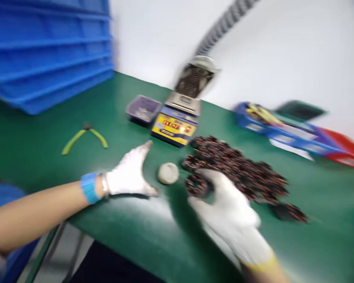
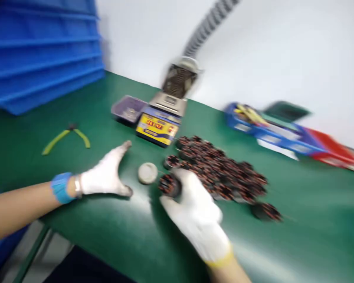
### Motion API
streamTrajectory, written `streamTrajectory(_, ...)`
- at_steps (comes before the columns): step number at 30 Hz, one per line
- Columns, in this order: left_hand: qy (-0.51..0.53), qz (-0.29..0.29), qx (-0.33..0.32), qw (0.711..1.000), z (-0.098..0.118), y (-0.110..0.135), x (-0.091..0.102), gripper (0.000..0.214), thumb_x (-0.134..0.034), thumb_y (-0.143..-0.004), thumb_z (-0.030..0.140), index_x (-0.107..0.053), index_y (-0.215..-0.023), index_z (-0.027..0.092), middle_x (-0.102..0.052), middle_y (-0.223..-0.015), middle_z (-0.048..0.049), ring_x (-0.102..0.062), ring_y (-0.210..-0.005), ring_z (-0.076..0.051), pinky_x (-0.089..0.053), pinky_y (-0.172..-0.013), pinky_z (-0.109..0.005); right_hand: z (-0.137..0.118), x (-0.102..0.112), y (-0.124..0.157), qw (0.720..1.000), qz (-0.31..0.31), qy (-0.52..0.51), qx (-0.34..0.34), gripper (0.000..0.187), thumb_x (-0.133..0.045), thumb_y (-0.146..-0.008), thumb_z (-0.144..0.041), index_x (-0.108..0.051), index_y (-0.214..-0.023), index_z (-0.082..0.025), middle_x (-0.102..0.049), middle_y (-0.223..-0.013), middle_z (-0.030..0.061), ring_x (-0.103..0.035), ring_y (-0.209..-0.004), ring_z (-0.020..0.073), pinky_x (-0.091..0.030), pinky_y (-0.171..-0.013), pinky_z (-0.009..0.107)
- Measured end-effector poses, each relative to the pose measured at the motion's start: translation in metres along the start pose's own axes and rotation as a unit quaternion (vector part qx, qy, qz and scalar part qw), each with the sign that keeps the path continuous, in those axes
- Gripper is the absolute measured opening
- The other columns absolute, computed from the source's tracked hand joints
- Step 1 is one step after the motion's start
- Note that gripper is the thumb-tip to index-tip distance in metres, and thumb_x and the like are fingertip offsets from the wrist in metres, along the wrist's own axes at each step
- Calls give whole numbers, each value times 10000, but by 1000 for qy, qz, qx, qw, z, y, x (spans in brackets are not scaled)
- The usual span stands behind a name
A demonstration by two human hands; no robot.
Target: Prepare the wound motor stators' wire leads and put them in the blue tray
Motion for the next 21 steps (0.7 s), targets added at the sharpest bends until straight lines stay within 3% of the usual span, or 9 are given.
streamTrajectory(2,-68,-23,-7,997,-9,-12,-19,1310,-863,-495,490,-200,-1554,93,-356,-1565,-249,-367,-1436,-430,-326,-1186,-562,16,-1,5,999,-7,23,-46,487,-685,-721,-204,-615,-1196,-286,-690,-1071,25,-691,-943,228,-579,-832,346)
streamTrajectory(5,-109,-33,-20,993,-5,-23,-38,1261,-839,-539,467,-191,-1548,76,-401,-1540,-247,-419,-1405,-417,-370,-1157,-551,18,-14,-3,999,-19,4,-43,504,-634,-702,-198,-625,-1203,-256,-677,-1180,26,-672,-1050,222,-554,-883,316)
streamTrajectory(8,-114,-44,-37,992,8,-30,-51,1189,-836,-550,440,-265,-1522,64,-480,-1486,-227,-493,-1344,-398,-416,-1123,-514,14,-19,-8,999,-31,0,-44,516,-639,-713,-222,-632,-1227,-257,-663,-1245,29,-665,-1066,230,-547,-857,326)
streamTrajectory(11,-99,-51,-79,991,20,-37,-62,921,-781,-630,369,-428,-1445,126,-623,-1341,-154,-606,-1207,-348,-481,-1045,-468,12,-17,-6,996,-56,18,-64,530,-670,-705,-260,-652,-1233,-296,-684,-1206,10,-681,-1010,238,-538,-759,321)
streamTrajectory(15,-81,-71,-118,987,28,-42,-73,575,-679,-726,314,-604,-1281,183,-710,-1163,-109,-657,-1086,-329,-508,-973,-467,16,-15,-4,987,-97,53,-114,516,-697,-690,-316,-683,-1205,-331,-725,-1104,-10,-696,-914,245,-455,-594,283)
streamTrajectory(21,-77,-74,-161,981,34,-37,-75,591,-630,-728,273,-599,-1304,142,-709,-1165,-128,-655,-1061,-337,-501,-953,-487,12,-21,-9,983,-107,75,-128,508,-708,-664,-339,-701,-1172,-353,-737,-1051,-24,-702,-840,228,-360,-531,264)
Point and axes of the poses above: each hand's wrist, its own y-axis away from the middle knuckle, its own x-axis out of the back of the hand, z = x × y, the point moved 9 cm from there along -y, towards the middle knuckle
